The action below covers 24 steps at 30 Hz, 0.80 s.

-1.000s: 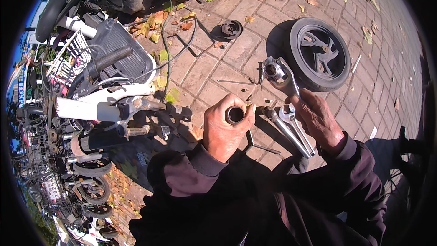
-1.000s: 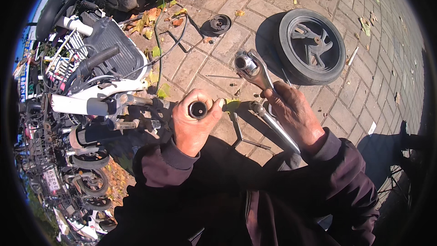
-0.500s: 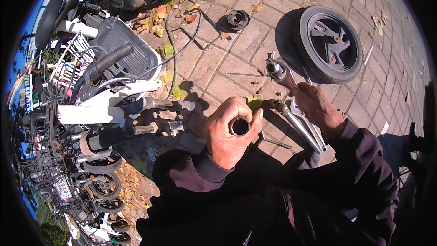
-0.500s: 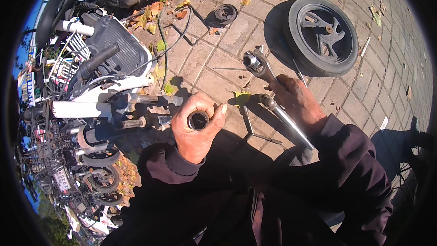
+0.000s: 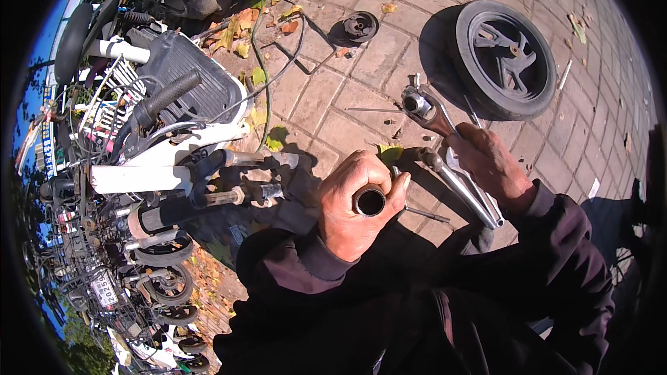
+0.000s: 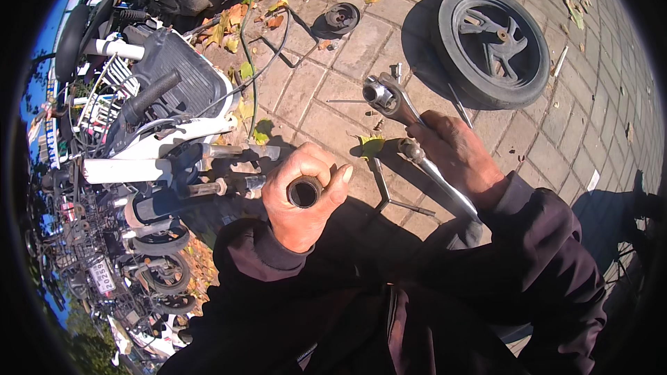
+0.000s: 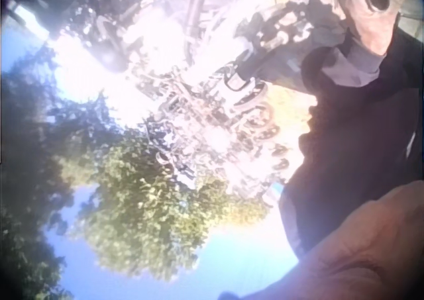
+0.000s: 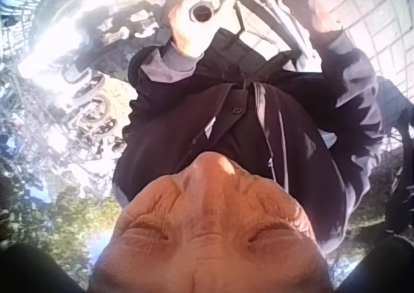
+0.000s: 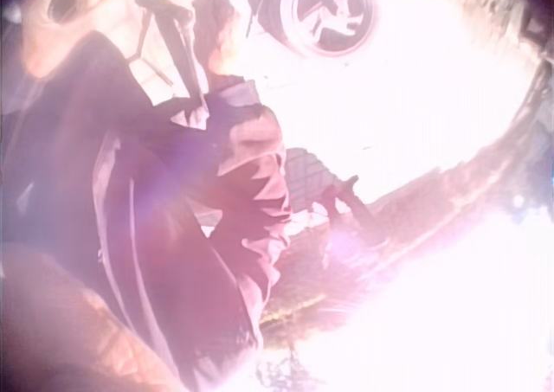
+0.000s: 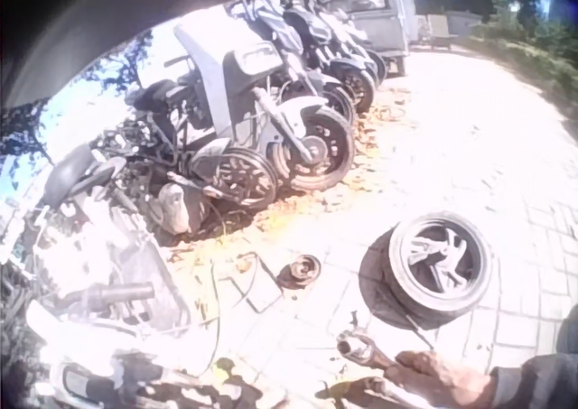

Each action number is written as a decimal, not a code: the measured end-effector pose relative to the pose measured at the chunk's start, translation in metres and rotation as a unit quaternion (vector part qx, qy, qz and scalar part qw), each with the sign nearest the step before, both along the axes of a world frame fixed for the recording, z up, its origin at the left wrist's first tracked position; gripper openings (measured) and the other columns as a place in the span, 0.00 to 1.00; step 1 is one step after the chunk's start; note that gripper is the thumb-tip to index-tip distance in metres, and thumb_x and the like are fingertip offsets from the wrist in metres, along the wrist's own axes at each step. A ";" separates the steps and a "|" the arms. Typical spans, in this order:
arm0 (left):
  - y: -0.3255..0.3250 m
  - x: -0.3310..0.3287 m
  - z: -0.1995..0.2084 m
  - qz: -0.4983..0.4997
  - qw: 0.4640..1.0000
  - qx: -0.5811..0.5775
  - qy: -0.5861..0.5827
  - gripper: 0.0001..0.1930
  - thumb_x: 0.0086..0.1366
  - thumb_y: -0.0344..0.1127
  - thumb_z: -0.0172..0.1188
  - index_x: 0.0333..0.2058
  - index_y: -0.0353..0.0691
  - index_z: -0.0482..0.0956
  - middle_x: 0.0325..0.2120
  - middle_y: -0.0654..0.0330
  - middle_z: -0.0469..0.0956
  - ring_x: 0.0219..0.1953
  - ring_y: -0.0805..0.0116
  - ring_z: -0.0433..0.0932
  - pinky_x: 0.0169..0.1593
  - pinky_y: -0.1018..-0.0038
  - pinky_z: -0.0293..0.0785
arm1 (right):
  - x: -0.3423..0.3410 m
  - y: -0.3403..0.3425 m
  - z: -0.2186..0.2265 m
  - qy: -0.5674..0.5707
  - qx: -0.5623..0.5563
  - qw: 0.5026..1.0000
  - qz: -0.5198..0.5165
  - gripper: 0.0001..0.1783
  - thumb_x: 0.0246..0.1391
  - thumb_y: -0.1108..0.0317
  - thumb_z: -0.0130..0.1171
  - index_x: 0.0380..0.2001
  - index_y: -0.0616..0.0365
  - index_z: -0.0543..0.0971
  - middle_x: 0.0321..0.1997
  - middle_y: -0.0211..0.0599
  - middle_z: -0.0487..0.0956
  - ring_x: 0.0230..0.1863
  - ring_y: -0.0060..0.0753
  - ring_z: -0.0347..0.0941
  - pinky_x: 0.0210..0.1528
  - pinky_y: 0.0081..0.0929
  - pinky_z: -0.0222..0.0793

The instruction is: The person holds a short metal tube and uses a socket wrench and a thin metal rod to manipulate the interior. They repeatedly insert the rod into the tube, rotate the socket, and adjust the tube's orientation while working on a paved outdoor area with scattered scooter parts.

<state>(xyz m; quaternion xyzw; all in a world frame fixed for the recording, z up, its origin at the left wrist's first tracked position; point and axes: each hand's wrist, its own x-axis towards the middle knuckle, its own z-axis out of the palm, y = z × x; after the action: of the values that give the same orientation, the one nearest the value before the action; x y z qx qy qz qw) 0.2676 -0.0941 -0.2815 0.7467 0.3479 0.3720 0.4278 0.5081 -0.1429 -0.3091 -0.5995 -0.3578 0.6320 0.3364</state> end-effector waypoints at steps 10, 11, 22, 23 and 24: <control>-0.009 0.000 0.009 0.015 0.999 -0.033 -0.039 0.15 0.57 0.17 0.69 0.25 0.38 0.70 0.22 0.62 0.74 0.24 0.76 0.68 0.31 0.78 0.66 | -0.005 -0.004 0.009 -0.140 0.041 0.987 0.063 0.18 0.70 0.59 0.52 0.42 0.69 0.77 0.22 0.38 0.69 0.26 0.27 0.64 0.32 0.33 0.64; -0.009 -0.001 0.009 0.028 0.998 -0.057 -0.023 0.14 0.57 0.19 0.69 0.26 0.38 0.70 0.22 0.63 0.72 0.24 0.76 0.68 0.31 0.77 0.66 | -0.005 -0.003 0.011 -0.145 0.045 0.986 0.073 0.18 0.70 0.60 0.52 0.42 0.69 0.77 0.22 0.39 0.69 0.26 0.28 0.65 0.32 0.33 0.64; -0.013 -0.001 -0.002 0.044 0.986 -0.144 0.070 0.12 0.60 0.25 0.70 0.26 0.37 0.72 0.20 0.66 0.71 0.24 0.81 0.67 0.30 0.78 0.67 | -0.005 -0.004 0.012 -0.113 0.041 0.991 0.059 0.17 0.70 0.62 0.51 0.39 0.69 0.76 0.23 0.40 0.69 0.26 0.29 0.64 0.32 0.34 0.64; -0.012 0.000 -0.002 0.031 0.991 -0.112 0.062 0.13 0.59 0.24 0.70 0.26 0.38 0.71 0.20 0.66 0.71 0.24 0.80 0.67 0.30 0.78 0.66 | -0.004 -0.004 0.009 -0.121 0.045 0.990 0.062 0.17 0.70 0.62 0.51 0.39 0.69 0.76 0.23 0.41 0.69 0.26 0.30 0.65 0.32 0.34 0.64; -0.012 0.001 -0.001 0.017 0.995 -0.082 0.054 0.14 0.59 0.23 0.70 0.25 0.38 0.71 0.20 0.66 0.70 0.24 0.79 0.66 0.30 0.78 0.66 | -0.003 -0.005 0.006 -0.128 0.042 0.989 0.067 0.17 0.70 0.62 0.52 0.40 0.69 0.77 0.23 0.42 0.70 0.26 0.31 0.66 0.33 0.34 0.65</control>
<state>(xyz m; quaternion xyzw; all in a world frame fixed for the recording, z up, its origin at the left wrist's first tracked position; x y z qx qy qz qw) 0.2682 -0.1056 -0.2827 0.7218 0.4128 0.3087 0.4618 0.5050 -0.1476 -0.3031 -0.6354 -0.4632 0.5559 0.2694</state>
